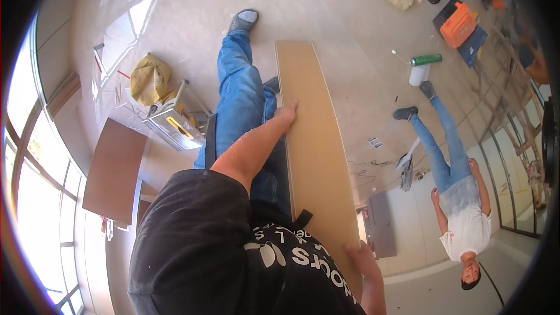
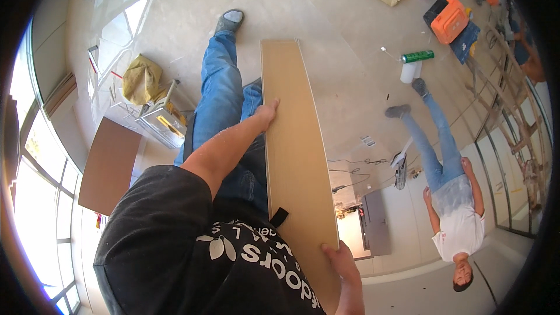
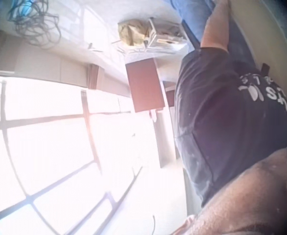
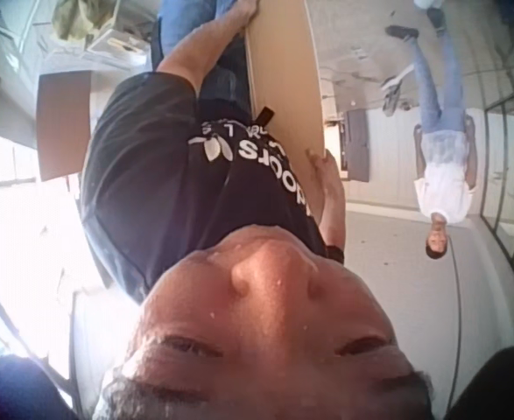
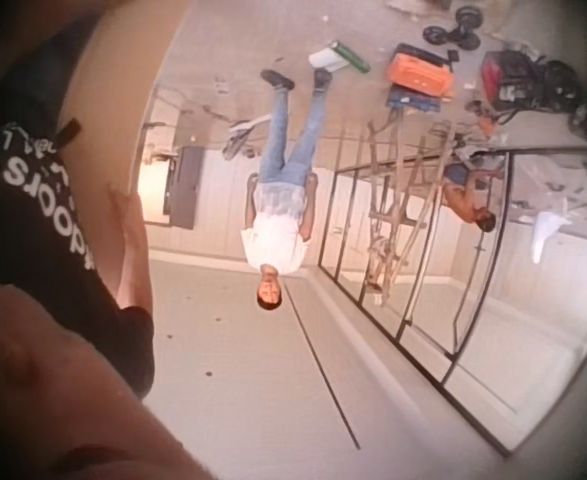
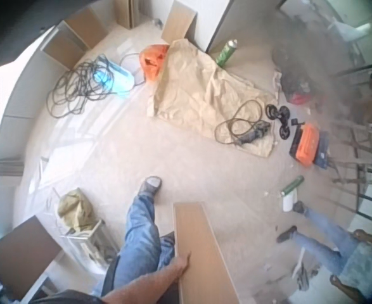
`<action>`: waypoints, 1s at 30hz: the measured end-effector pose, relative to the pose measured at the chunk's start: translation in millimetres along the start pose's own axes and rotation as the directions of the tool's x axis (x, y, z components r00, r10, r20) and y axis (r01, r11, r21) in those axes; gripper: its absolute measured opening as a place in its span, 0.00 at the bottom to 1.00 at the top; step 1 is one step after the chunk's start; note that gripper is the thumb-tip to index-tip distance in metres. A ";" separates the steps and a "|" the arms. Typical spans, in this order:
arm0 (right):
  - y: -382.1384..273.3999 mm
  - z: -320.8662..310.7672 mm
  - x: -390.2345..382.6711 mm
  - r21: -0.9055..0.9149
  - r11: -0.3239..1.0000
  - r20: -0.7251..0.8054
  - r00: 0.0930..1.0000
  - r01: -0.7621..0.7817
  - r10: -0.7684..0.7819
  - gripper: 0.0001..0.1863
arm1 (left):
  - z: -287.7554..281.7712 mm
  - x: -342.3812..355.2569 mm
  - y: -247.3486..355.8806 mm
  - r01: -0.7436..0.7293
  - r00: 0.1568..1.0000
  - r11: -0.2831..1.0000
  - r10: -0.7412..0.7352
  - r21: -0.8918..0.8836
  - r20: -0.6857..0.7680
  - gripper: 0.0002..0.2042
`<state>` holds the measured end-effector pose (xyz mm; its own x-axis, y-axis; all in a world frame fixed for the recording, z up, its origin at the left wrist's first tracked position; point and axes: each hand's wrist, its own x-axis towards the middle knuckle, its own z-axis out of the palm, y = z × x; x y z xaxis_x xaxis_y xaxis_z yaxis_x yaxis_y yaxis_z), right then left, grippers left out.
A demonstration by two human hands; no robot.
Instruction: The person uses a table saw to cut several wood-look tiles, stacking the resulting pieces together before carrying the stack over to a window sill.
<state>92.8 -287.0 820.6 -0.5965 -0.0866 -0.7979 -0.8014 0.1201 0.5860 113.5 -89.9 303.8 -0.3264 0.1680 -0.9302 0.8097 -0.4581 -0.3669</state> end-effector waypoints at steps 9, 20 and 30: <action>16.5 -3.8 19.5 0.045 0.999 0.055 0.998 0.028 -0.031 0.27 | 5.8 13.2 -3.6 -0.031 0.997 0.984 0.043 0.178 -0.065 0.45; 16.2 -1.6 30.4 0.032 1.000 0.087 0.996 -0.001 -0.002 0.27 | 2.6 7.6 -0.2 -0.092 0.993 0.968 0.106 0.235 -0.048 0.44; 20.5 1.6 39.1 -0.090 0.996 0.024 1.000 0.022 -0.020 0.29 | -0.5 15.9 2.4 -0.054 0.998 0.983 0.061 0.175 -0.032 0.44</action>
<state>53.1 -286.3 801.2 -0.5793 -0.0651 -0.8125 -0.8150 0.0283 0.5788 110.5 -87.9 288.2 -0.2612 0.1674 -0.9507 0.7283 -0.6122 -0.3079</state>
